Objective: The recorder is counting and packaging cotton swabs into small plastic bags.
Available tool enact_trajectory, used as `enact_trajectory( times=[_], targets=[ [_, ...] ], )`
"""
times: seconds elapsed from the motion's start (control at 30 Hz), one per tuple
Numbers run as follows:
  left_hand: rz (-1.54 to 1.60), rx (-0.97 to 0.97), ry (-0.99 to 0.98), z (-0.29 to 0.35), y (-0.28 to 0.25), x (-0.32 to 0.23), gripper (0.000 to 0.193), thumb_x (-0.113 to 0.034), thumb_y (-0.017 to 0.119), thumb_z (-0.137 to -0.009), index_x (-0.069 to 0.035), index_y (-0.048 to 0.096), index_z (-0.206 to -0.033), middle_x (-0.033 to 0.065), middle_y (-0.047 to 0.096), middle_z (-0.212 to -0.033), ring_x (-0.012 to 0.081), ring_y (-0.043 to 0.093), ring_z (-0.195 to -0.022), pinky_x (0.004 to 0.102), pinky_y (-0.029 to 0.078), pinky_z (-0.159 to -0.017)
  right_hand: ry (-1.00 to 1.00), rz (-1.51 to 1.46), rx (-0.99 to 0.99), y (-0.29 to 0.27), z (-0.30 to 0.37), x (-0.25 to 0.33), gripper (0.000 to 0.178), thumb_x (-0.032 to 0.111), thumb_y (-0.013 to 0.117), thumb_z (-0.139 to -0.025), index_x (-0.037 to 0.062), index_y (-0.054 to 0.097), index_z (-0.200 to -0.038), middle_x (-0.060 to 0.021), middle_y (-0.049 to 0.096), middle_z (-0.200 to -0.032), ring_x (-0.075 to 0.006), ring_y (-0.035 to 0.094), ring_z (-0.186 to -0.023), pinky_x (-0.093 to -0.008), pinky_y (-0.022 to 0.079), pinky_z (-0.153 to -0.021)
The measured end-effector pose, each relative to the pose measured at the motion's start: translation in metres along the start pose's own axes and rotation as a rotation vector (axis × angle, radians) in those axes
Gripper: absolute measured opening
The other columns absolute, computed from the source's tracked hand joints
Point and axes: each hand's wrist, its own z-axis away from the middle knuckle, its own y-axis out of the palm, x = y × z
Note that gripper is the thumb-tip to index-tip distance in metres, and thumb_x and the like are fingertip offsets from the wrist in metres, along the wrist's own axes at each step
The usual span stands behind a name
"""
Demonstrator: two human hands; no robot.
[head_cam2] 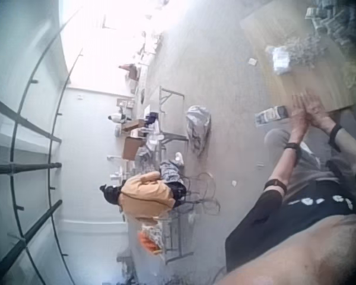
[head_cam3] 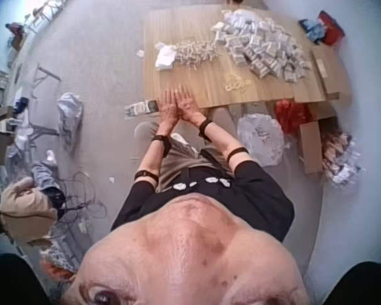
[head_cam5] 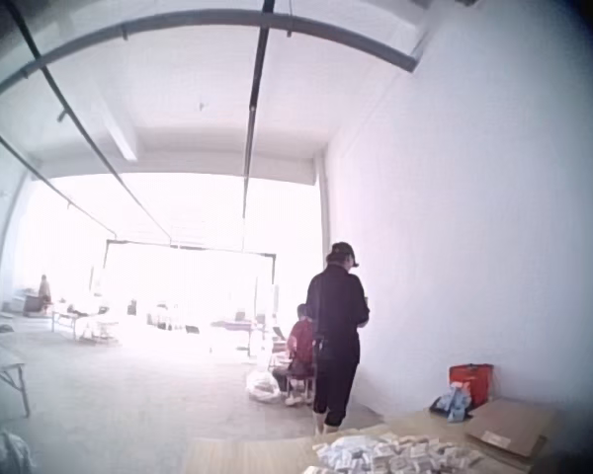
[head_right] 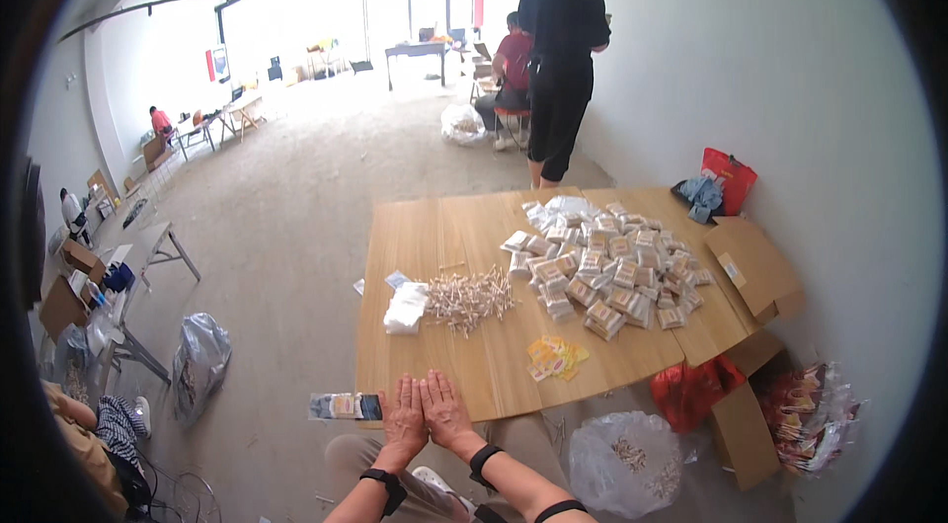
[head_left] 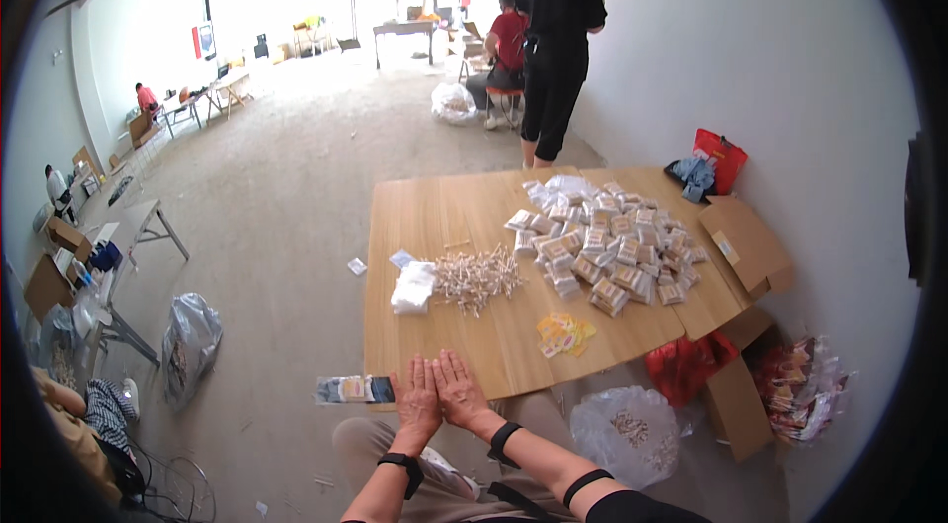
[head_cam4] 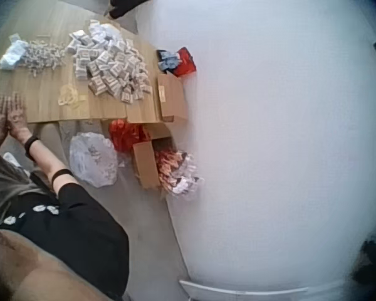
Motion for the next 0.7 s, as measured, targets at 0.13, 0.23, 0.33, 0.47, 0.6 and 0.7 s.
enact_trajectory(
  times=[0.13,0.23,0.33,0.47,0.6,0.7],
  targets=[
    [0.076,0.059,-0.019,-0.003,-0.007,-0.004,0.076,-0.020,0.063,-0.082,0.001,0.038,-0.150,0.0201,0.032,-0.160,0.0327,0.027,-0.151,0.0658,0.008,-0.119,0.087,-0.083,0.110,-0.005,0.002,-0.002,0.086,0.021,0.068,-0.076,-0.0064,0.032,-0.149,-0.0295,0.030,-0.156,-0.0421,0.024,-0.149,-0.0511,0.018,-0.123],
    [0.077,0.068,-0.033,-0.002,0.001,0.001,0.075,-0.018,0.063,-0.082,0.001,0.038,-0.150,0.0197,0.032,-0.160,0.0314,0.027,-0.151,0.0650,0.008,-0.119,0.248,-0.085,0.156,-0.010,0.014,0.002,0.100,0.027,0.077,-0.071,-0.0053,0.029,-0.151,-0.0279,0.026,-0.158,-0.0401,0.020,-0.151,-0.0538,0.017,-0.122],
    [0.078,0.048,-0.031,-0.002,0.004,0.002,0.075,-0.016,0.062,-0.082,0.001,0.037,-0.150,0.0192,0.032,-0.160,0.0300,0.027,-0.151,0.0643,0.008,-0.120,0.373,-0.011,0.153,-0.014,0.023,0.004,0.099,0.028,0.077,-0.072,-0.0046,0.029,-0.152,-0.0251,0.026,-0.159,-0.0388,0.020,-0.151,-0.0568,0.016,-0.121],
    [0.126,0.070,-0.048,-0.004,-0.005,-0.003,0.074,-0.013,0.061,-0.082,0.001,0.037,-0.150,0.0192,0.034,-0.160,0.0296,0.028,-0.151,0.0640,0.009,-0.120,0.394,0.042,0.192,-0.019,0.015,0.003,0.088,0.022,0.070,-0.078,-0.0034,0.030,-0.152,-0.0216,0.027,-0.160,-0.0369,0.021,-0.152,-0.0571,0.016,-0.121],
    [0.108,0.085,-0.053,-0.008,-0.008,-0.003,0.075,-0.013,0.062,-0.081,0.001,0.036,-0.150,0.0190,0.033,-0.160,0.0294,0.027,-0.152,0.0642,0.010,-0.119,0.297,0.238,0.072,0.005,0.011,-0.009,0.117,0.038,0.088,-0.062,-0.0016,0.026,-0.153,-0.0216,0.024,-0.161,-0.0353,0.020,-0.152,-0.0574,0.016,-0.121],
    [0.087,0.046,-0.055,-0.005,-0.004,0.002,0.078,-0.017,0.065,-0.081,0.002,0.035,-0.151,0.0186,0.032,-0.161,0.0291,0.025,-0.152,0.0653,0.010,-0.119,0.281,0.110,0.213,-0.010,0.006,-0.008,0.117,0.037,0.087,-0.063,-0.0018,0.025,-0.154,-0.0217,0.024,-0.161,-0.0359,0.019,-0.152,-0.0572,0.017,-0.121]
  ],
)
